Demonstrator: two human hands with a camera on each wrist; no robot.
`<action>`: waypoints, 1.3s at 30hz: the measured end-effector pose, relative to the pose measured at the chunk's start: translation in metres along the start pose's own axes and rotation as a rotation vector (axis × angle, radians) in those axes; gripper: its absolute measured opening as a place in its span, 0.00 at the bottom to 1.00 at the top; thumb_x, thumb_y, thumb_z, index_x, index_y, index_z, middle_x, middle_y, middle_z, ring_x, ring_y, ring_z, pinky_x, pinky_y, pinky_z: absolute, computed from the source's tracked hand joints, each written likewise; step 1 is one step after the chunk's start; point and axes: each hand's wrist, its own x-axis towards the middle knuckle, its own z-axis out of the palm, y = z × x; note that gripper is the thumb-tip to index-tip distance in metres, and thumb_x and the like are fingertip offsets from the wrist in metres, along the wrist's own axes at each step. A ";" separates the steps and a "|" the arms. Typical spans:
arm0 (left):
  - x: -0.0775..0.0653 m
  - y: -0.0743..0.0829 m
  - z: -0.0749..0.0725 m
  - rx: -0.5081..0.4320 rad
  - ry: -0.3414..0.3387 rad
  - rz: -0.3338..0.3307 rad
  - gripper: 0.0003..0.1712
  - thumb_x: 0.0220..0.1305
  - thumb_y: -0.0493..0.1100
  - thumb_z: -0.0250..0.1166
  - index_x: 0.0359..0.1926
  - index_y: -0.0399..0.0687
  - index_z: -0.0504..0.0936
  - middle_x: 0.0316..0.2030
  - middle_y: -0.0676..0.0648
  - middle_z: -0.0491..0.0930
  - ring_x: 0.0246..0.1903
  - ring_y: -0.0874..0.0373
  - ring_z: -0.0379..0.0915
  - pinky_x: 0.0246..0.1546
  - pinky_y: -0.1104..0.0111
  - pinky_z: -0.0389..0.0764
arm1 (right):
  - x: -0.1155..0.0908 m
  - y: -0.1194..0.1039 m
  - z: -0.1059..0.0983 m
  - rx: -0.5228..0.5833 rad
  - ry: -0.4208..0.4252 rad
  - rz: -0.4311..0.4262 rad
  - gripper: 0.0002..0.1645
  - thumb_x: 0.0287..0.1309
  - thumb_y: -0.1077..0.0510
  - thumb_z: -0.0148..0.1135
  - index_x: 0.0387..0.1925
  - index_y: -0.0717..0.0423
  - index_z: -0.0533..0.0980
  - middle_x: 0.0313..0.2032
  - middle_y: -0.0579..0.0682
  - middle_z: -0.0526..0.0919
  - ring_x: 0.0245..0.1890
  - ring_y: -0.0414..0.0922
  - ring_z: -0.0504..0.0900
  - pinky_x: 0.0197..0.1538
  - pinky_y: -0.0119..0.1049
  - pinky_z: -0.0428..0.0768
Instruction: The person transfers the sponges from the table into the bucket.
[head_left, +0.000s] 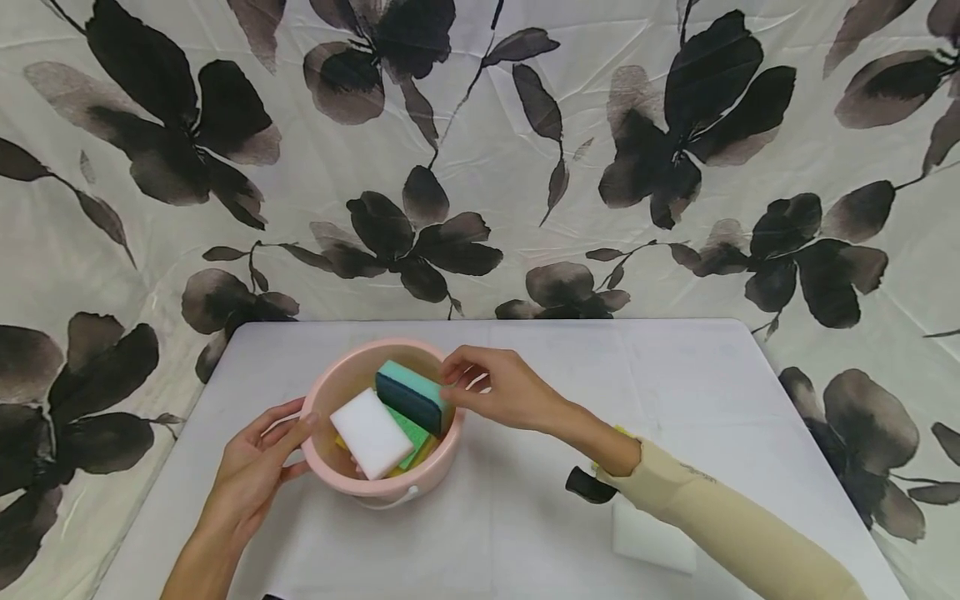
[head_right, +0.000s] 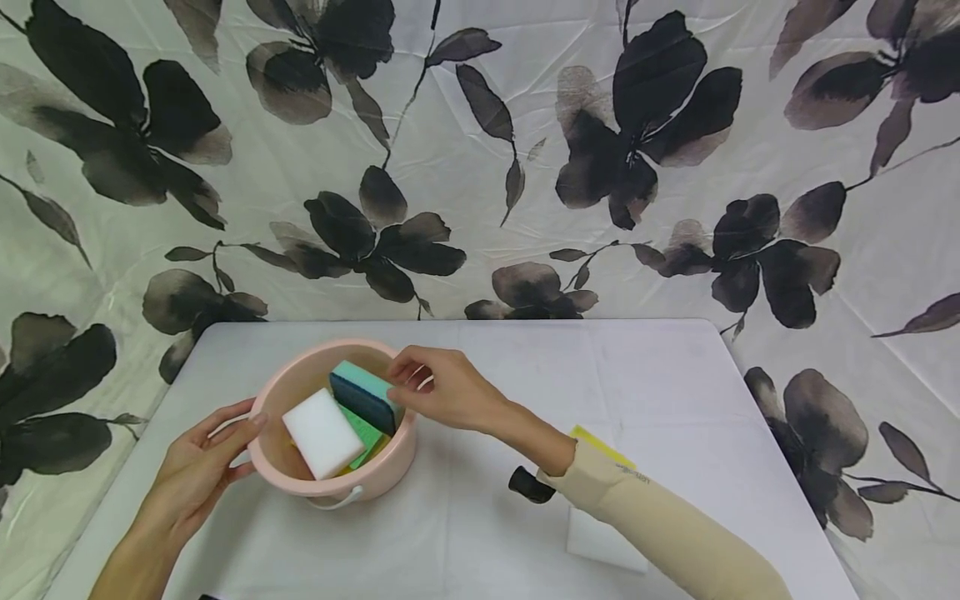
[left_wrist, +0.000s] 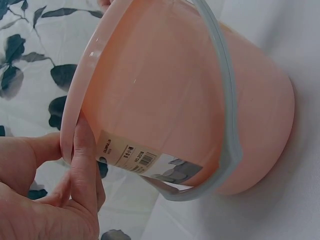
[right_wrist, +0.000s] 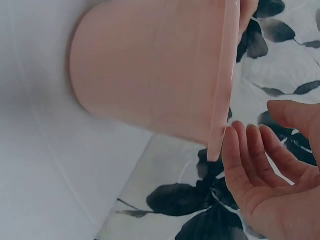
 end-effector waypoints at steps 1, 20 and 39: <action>0.000 0.000 0.000 -0.002 -0.001 0.001 0.43 0.63 0.58 0.73 0.72 0.49 0.66 0.45 0.64 0.82 0.43 0.68 0.81 0.43 0.68 0.87 | -0.002 0.001 -0.002 -0.002 0.008 0.002 0.14 0.65 0.60 0.69 0.50 0.60 0.81 0.45 0.49 0.84 0.43 0.40 0.82 0.50 0.34 0.85; 0.000 -0.001 -0.003 -0.024 -0.023 0.012 0.42 0.64 0.57 0.73 0.72 0.49 0.66 0.45 0.65 0.82 0.44 0.68 0.81 0.43 0.68 0.87 | -0.056 0.036 -0.031 0.010 0.123 0.133 0.13 0.65 0.54 0.70 0.50 0.50 0.81 0.45 0.45 0.85 0.45 0.40 0.83 0.56 0.37 0.83; 0.000 -0.001 -0.003 -0.029 -0.024 0.030 0.39 0.64 0.57 0.72 0.70 0.49 0.68 0.44 0.67 0.82 0.43 0.68 0.81 0.42 0.69 0.87 | -0.111 0.084 -0.056 0.013 0.208 0.222 0.15 0.65 0.54 0.71 0.51 0.53 0.81 0.46 0.49 0.85 0.46 0.44 0.83 0.56 0.33 0.82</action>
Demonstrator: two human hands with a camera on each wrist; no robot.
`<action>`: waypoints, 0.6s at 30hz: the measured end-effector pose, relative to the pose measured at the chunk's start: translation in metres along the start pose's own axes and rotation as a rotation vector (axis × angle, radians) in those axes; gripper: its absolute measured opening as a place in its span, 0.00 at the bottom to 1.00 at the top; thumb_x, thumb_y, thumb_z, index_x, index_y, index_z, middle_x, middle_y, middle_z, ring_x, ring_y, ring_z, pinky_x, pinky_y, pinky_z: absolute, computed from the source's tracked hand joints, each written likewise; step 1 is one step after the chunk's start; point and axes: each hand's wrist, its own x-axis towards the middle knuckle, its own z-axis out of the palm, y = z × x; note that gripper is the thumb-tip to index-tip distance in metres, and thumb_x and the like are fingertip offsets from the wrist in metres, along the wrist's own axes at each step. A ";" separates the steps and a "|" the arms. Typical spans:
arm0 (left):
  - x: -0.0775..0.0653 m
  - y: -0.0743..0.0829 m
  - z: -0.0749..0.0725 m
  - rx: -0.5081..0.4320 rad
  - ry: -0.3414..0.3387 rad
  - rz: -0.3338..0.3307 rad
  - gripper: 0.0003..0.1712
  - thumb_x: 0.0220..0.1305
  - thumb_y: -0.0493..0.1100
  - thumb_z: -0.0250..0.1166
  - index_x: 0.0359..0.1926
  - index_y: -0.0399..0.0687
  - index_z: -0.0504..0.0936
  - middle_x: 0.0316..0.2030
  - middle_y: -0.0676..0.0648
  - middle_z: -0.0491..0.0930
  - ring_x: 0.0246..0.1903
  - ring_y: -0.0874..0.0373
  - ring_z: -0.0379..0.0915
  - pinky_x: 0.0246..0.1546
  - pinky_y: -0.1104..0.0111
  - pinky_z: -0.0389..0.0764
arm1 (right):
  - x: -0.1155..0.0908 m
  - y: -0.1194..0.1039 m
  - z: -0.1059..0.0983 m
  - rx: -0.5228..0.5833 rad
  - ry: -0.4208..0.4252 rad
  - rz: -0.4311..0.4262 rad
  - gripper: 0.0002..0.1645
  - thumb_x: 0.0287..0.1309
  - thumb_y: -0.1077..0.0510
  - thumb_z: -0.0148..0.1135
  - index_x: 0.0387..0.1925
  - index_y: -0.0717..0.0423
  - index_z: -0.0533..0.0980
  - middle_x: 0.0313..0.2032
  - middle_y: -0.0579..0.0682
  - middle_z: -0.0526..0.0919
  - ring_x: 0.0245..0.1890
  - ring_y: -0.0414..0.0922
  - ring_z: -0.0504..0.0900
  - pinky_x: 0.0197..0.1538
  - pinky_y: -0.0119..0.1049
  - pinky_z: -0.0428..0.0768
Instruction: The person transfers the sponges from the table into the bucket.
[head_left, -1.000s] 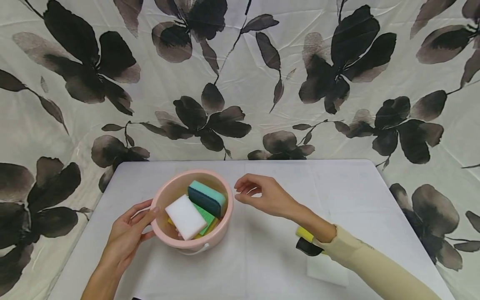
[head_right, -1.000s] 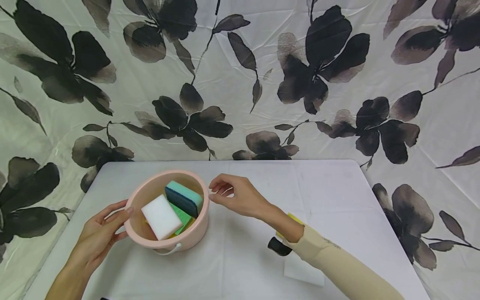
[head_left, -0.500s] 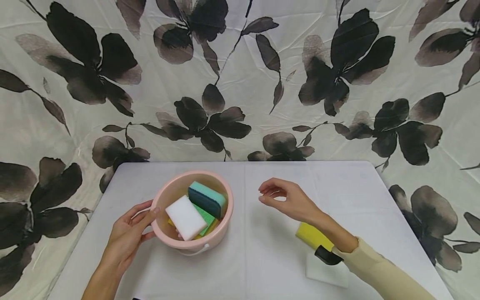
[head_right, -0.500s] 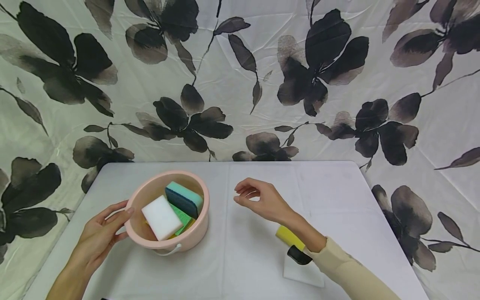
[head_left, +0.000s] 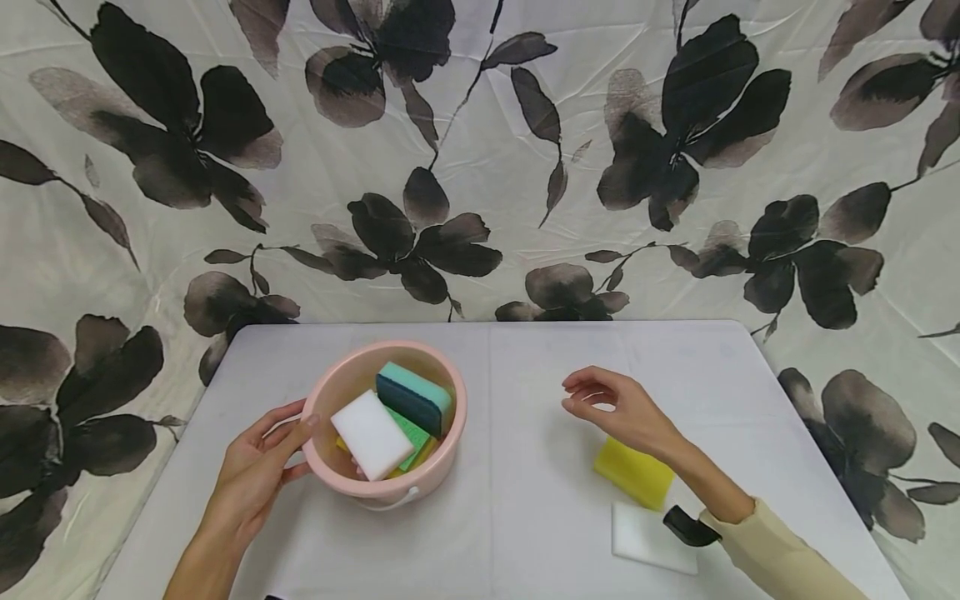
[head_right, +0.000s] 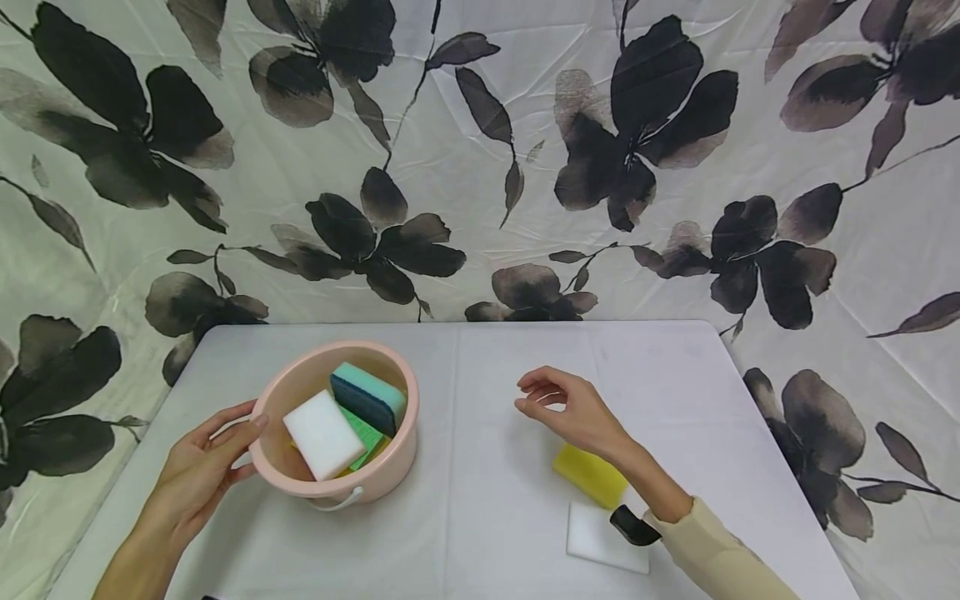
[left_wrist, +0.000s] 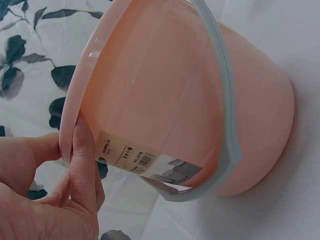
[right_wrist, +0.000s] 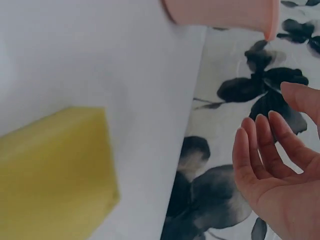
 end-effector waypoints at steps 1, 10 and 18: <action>0.000 0.000 0.000 0.001 0.000 0.001 0.39 0.65 0.57 0.72 0.70 0.49 0.68 0.43 0.67 0.82 0.43 0.68 0.81 0.42 0.69 0.87 | -0.002 0.003 -0.001 -0.005 0.005 0.002 0.15 0.65 0.55 0.71 0.51 0.53 0.81 0.47 0.50 0.85 0.46 0.44 0.83 0.56 0.32 0.82; -0.001 -0.001 0.000 0.003 -0.002 0.008 0.39 0.65 0.56 0.72 0.71 0.49 0.67 0.44 0.67 0.82 0.44 0.69 0.81 0.42 0.69 0.87 | -0.019 0.030 -0.010 -0.046 0.047 0.071 0.20 0.64 0.54 0.71 0.54 0.57 0.79 0.50 0.51 0.84 0.48 0.46 0.84 0.55 0.36 0.83; -0.001 -0.001 0.001 0.015 0.005 0.014 0.41 0.65 0.56 0.72 0.72 0.48 0.67 0.44 0.67 0.82 0.44 0.68 0.81 0.42 0.69 0.87 | -0.036 0.054 -0.015 -0.069 0.066 0.113 0.24 0.65 0.55 0.71 0.57 0.64 0.77 0.54 0.61 0.82 0.52 0.55 0.83 0.59 0.49 0.82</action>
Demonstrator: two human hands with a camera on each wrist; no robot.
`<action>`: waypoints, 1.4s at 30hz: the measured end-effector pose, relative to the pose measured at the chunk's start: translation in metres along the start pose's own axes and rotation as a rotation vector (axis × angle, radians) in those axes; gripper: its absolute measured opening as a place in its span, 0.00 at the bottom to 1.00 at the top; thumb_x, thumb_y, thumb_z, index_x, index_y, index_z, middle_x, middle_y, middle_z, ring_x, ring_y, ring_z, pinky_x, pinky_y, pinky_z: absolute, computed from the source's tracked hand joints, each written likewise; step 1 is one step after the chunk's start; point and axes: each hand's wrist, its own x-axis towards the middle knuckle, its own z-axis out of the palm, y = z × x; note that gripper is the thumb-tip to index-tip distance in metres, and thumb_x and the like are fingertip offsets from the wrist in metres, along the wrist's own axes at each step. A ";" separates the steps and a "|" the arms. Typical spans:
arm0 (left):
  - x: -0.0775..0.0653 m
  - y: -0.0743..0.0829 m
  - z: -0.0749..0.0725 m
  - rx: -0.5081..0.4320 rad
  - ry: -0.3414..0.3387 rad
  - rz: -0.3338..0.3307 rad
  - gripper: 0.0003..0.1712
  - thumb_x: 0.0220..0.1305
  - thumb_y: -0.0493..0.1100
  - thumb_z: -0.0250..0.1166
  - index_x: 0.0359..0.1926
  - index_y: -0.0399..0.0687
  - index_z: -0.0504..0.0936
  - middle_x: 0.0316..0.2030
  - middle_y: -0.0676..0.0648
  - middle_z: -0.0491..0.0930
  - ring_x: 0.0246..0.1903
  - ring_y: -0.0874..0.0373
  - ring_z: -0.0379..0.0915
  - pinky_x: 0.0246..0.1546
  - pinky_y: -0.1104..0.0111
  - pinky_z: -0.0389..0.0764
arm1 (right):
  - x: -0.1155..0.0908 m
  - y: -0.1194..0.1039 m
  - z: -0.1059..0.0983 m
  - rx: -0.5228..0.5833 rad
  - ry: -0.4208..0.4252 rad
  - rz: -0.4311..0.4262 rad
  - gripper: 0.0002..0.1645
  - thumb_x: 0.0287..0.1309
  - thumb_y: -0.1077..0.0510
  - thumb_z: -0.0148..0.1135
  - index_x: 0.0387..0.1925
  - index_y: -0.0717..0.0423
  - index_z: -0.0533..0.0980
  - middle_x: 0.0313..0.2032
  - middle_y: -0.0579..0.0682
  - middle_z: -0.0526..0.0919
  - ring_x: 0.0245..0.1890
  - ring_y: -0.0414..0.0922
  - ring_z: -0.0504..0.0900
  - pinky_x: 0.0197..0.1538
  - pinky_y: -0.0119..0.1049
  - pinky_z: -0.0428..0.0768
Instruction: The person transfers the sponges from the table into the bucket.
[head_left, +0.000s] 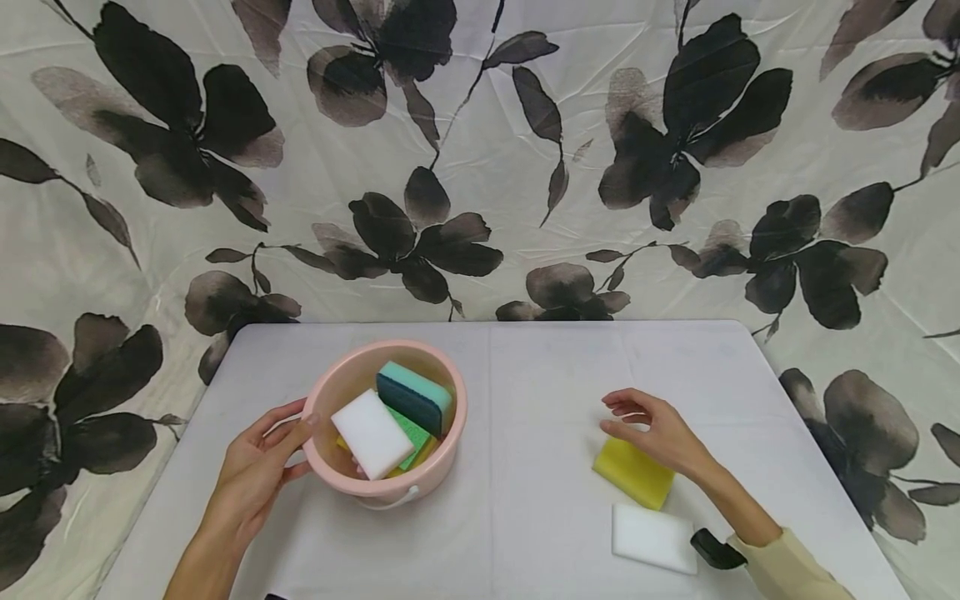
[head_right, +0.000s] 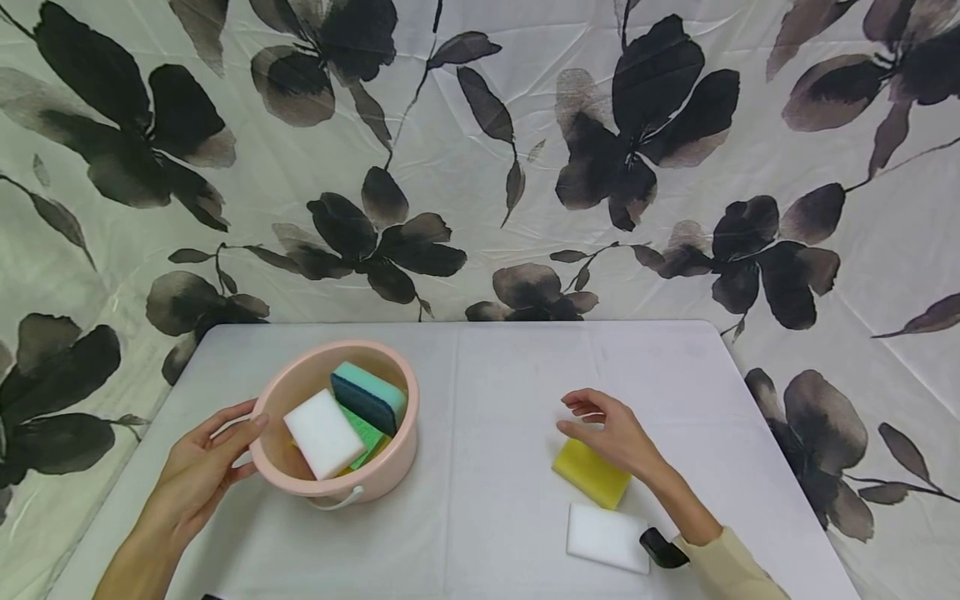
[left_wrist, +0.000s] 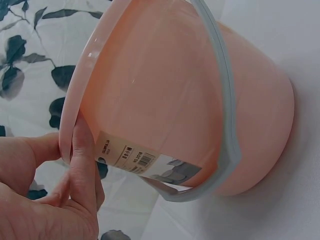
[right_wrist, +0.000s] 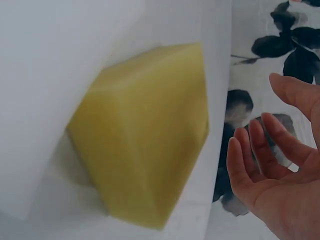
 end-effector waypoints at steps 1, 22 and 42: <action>0.000 0.000 0.000 0.000 0.001 -0.002 0.41 0.65 0.56 0.72 0.71 0.48 0.67 0.44 0.67 0.82 0.44 0.68 0.81 0.42 0.69 0.87 | -0.001 0.003 -0.001 -0.003 0.001 0.006 0.25 0.65 0.55 0.71 0.58 0.64 0.77 0.54 0.61 0.82 0.53 0.55 0.82 0.59 0.50 0.82; 0.002 0.004 0.001 -0.013 0.003 -0.011 0.42 0.64 0.57 0.72 0.72 0.48 0.66 0.45 0.65 0.82 0.44 0.68 0.81 0.43 0.68 0.87 | -0.020 0.029 -0.010 -0.122 -0.131 0.149 0.29 0.65 0.51 0.71 0.59 0.66 0.77 0.52 0.56 0.84 0.52 0.52 0.82 0.56 0.42 0.83; 0.003 0.007 0.003 -0.013 0.008 -0.020 0.41 0.65 0.56 0.72 0.72 0.48 0.67 0.45 0.65 0.82 0.44 0.68 0.81 0.43 0.68 0.87 | 0.000 0.005 -0.034 -0.148 -0.264 0.079 0.22 0.62 0.55 0.73 0.52 0.64 0.80 0.44 0.51 0.85 0.43 0.47 0.83 0.47 0.34 0.85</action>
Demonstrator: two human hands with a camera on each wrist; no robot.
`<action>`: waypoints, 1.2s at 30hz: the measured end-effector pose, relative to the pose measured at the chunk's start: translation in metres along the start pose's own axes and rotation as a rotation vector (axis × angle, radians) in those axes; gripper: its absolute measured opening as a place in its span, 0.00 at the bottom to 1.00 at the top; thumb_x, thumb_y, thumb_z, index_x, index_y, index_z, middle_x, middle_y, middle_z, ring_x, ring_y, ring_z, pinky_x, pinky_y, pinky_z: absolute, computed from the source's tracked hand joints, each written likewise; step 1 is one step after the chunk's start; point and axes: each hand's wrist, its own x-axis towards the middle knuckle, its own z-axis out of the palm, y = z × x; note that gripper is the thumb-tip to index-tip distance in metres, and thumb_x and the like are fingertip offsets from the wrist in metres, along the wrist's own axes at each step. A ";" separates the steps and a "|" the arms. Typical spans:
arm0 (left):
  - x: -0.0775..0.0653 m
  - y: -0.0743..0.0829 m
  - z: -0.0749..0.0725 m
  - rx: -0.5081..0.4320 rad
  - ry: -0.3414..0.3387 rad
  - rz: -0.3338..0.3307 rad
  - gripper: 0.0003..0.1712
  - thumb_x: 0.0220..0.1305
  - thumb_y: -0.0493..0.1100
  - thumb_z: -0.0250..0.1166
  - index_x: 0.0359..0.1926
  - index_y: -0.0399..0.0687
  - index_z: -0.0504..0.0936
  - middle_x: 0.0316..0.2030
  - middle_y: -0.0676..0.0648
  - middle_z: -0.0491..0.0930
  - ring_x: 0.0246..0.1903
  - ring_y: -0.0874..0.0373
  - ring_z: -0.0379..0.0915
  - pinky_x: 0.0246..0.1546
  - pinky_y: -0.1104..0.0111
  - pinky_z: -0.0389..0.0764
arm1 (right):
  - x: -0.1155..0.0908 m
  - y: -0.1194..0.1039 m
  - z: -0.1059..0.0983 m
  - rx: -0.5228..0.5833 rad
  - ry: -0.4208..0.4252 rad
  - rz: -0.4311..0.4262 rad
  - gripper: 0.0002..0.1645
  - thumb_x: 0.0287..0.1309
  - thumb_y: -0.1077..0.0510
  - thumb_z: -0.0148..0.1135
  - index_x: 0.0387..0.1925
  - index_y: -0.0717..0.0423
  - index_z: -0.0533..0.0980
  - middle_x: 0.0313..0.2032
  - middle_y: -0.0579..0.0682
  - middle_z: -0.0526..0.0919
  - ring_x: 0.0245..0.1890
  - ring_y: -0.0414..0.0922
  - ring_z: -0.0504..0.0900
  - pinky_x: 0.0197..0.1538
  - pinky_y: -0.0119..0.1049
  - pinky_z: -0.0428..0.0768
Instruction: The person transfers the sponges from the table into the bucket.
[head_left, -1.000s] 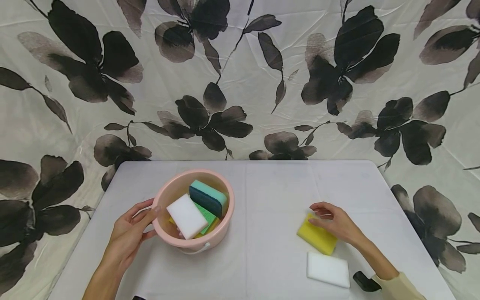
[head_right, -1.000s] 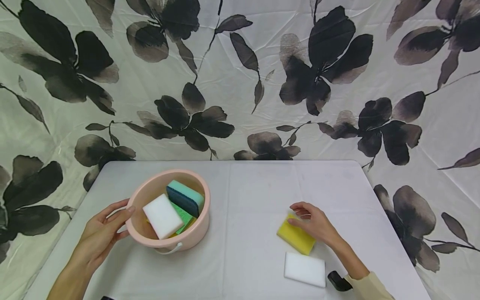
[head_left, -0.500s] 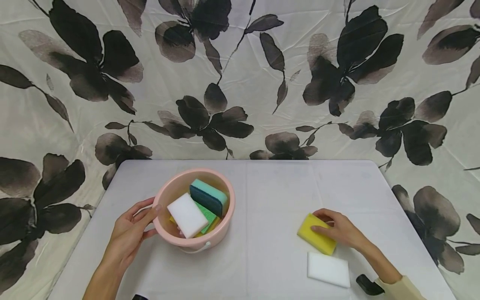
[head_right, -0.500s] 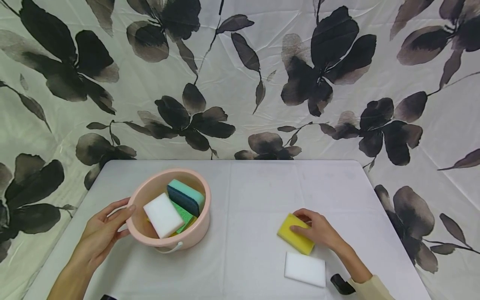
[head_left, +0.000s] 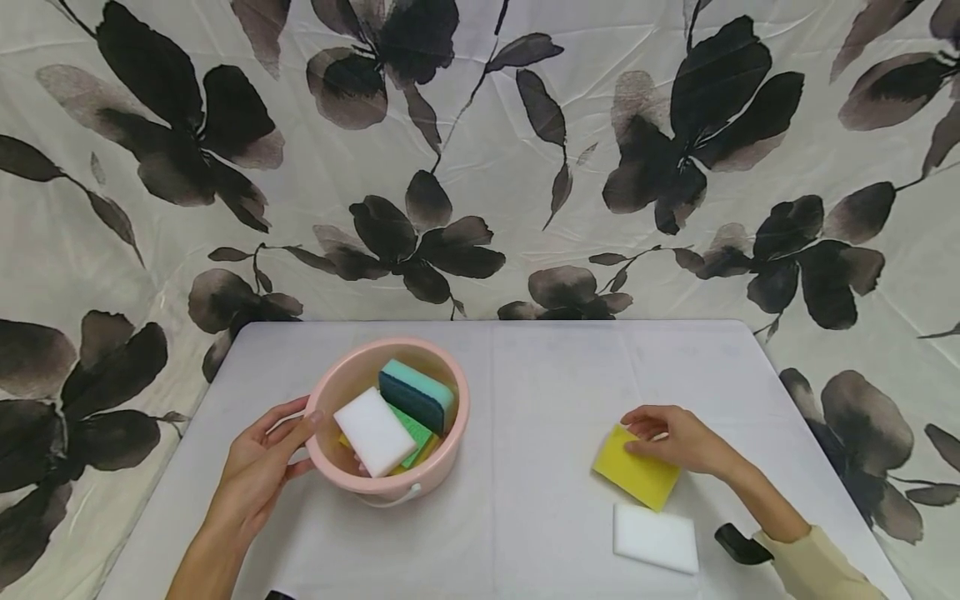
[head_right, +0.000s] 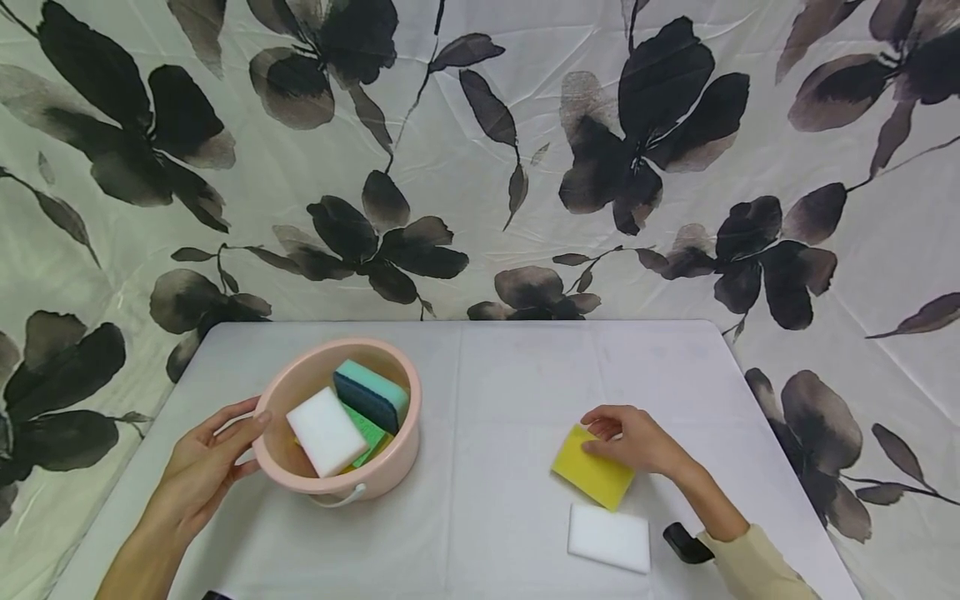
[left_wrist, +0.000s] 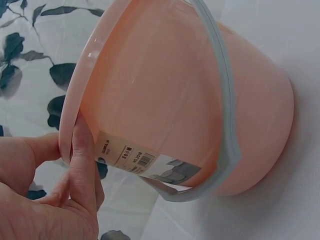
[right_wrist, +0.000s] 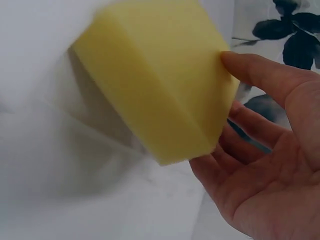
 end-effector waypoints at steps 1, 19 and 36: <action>0.000 0.000 0.000 0.000 0.001 0.000 0.41 0.65 0.56 0.72 0.72 0.48 0.67 0.45 0.65 0.82 0.44 0.68 0.81 0.43 0.68 0.87 | 0.000 -0.002 -0.002 -0.004 -0.004 0.003 0.22 0.62 0.55 0.73 0.52 0.64 0.80 0.43 0.50 0.85 0.43 0.47 0.82 0.46 0.33 0.85; 0.000 -0.001 0.000 0.041 0.012 -0.008 0.42 0.66 0.57 0.71 0.73 0.47 0.66 0.49 0.61 0.81 0.43 0.67 0.81 0.43 0.68 0.87 | 0.011 -0.024 -0.017 0.184 0.059 0.078 0.29 0.61 0.55 0.75 0.58 0.67 0.76 0.47 0.57 0.82 0.44 0.49 0.84 0.43 0.34 0.87; 0.000 -0.002 -0.002 0.068 0.012 0.017 0.42 0.67 0.56 0.71 0.73 0.45 0.66 0.46 0.62 0.82 0.42 0.68 0.81 0.42 0.69 0.87 | 0.034 -0.074 -0.029 0.327 0.087 0.083 0.32 0.60 0.55 0.75 0.60 0.67 0.74 0.49 0.60 0.81 0.44 0.49 0.86 0.47 0.41 0.88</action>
